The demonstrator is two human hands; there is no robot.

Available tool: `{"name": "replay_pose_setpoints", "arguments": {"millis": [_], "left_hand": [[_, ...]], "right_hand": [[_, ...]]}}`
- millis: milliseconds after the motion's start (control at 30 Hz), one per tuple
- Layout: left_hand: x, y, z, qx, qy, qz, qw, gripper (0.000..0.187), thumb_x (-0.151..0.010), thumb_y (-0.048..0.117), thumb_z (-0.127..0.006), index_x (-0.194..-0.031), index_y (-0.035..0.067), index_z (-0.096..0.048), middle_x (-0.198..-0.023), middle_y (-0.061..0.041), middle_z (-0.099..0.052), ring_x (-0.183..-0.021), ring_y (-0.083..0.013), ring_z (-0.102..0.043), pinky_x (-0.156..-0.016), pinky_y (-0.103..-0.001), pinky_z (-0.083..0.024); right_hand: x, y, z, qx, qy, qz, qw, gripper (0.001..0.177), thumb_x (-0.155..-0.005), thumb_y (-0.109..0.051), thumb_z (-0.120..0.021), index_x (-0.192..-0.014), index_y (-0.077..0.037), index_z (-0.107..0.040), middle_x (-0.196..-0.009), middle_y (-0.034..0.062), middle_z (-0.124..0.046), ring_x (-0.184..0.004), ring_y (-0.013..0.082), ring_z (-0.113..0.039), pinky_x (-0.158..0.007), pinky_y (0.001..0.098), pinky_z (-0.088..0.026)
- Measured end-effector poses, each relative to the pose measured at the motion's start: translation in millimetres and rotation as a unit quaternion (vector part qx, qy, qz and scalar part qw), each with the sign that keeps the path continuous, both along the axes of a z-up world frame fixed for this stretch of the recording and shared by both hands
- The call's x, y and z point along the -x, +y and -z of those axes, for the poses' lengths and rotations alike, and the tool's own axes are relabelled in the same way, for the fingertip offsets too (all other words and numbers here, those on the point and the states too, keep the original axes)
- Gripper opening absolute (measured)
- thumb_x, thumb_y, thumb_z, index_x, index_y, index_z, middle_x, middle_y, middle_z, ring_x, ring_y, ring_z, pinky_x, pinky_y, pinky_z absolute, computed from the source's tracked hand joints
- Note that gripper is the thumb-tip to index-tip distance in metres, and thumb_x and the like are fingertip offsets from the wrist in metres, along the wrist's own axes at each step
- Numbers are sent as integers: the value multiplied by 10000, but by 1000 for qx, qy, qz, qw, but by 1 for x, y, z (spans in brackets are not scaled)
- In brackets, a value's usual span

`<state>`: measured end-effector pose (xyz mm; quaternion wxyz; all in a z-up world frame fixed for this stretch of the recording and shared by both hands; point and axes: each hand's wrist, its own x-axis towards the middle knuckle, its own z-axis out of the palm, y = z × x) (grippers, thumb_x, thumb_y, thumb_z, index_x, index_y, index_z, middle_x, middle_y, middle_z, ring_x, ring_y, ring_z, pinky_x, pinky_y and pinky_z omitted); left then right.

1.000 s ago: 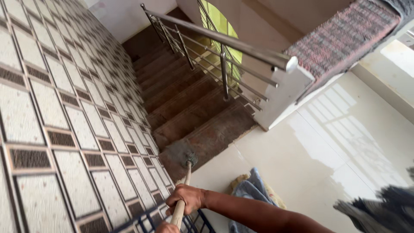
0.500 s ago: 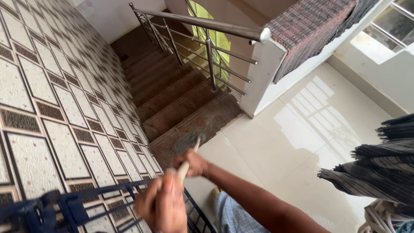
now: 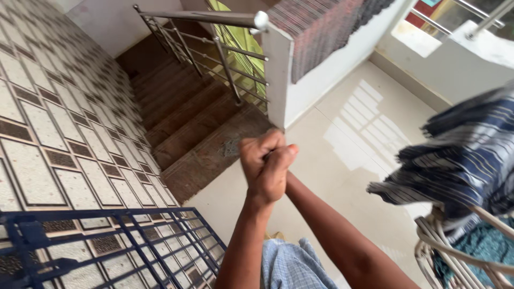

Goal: The person mops the floor and a staircase using a long-handled mop, periodically rinsing and wringing the mop head by hand in a bucket of water in a kitchen sink.

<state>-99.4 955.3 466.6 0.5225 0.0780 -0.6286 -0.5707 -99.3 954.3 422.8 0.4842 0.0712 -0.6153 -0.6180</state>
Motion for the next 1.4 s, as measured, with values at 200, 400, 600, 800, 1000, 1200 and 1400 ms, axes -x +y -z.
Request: {"name": "replay_pose_setpoints", "arguments": {"millis": [200, 400, 600, 800, 1000, 1200, 1400], "left_hand": [[28, 46, -8, -62, -57, 172, 982, 409, -936, 147, -525, -628, 101, -260, -576, 44, -257, -529, -54, -257, -486, -279, -197], [9, 66, 9, 117, -120, 198, 966, 327, -892, 141, -537, -632, 53, -358, -578, 8, -354, -574, -82, -348, -596, -315, -314], [-33, 64, -7, -67, -163, 185, 967, 321, -850, 128, -486, -598, 90, -290, -539, 22, -318, -501, -88, -276, -468, -294, -219], [-69, 56, -25, -28, -168, 79, 982, 345, -874, 176, -447, -568, 142, -291, -491, 62, -284, -451, -44, -250, -420, -265, -167], [-91, 64, -43, -69, -225, -14, 972, 363, -908, 172, -494, -590, 142, -323, -526, 64, -285, -478, -40, -257, -433, -272, -175], [-109, 65, -47, -108, -179, -18, 978, 435, -992, 187, -548, -605, 115, -364, -511, 68, -338, -463, -23, -303, -424, -269, -216], [-104, 86, -38, -58, -113, -5, 992, 468, -1002, 175, -583, -589, 95, -379, -518, 80, -338, -467, -20, -296, -441, -255, -188]], "right_hand": [[32, 51, -51, 61, -74, 61, 993, 431, -1017, -48, -547, -678, -102, -287, -617, -46, -306, -600, 63, -273, -559, 298, -248], [34, 78, -14, 24, -56, 50, 997, 274, -979, -59, -574, -806, -83, -363, -759, -14, -383, -735, 95, -341, -665, 318, -301], [21, 63, 67, -235, 276, 117, 924, 162, -942, -70, -601, -934, -64, -439, -900, 17, -461, -869, 126, -409, -771, 339, -355], [-15, 54, 177, -396, 731, 279, 481, 198, -904, -81, -628, -1062, -45, -515, -1042, 49, -539, -1004, 158, -477, -877, 359, -408], [-45, 60, 269, -235, 874, 236, 355, 337, -867, -92, -655, -1190, -25, -591, -1183, 80, -617, -1138, 189, -545, -983, 379, -461], [-61, 67, 253, -200, 885, 284, 309, 458, -866, -136, -663, -1306, -13, -626, -1324, 100, -651, -1278, 208, -567, -1101, 386, -472], [-27, 84, 188, -280, 853, 341, 278, 524, -882, -227, -723, -1336, -33, -547, -1337, 126, -573, -1284, 210, -515, -1090, 395, -449]]}}
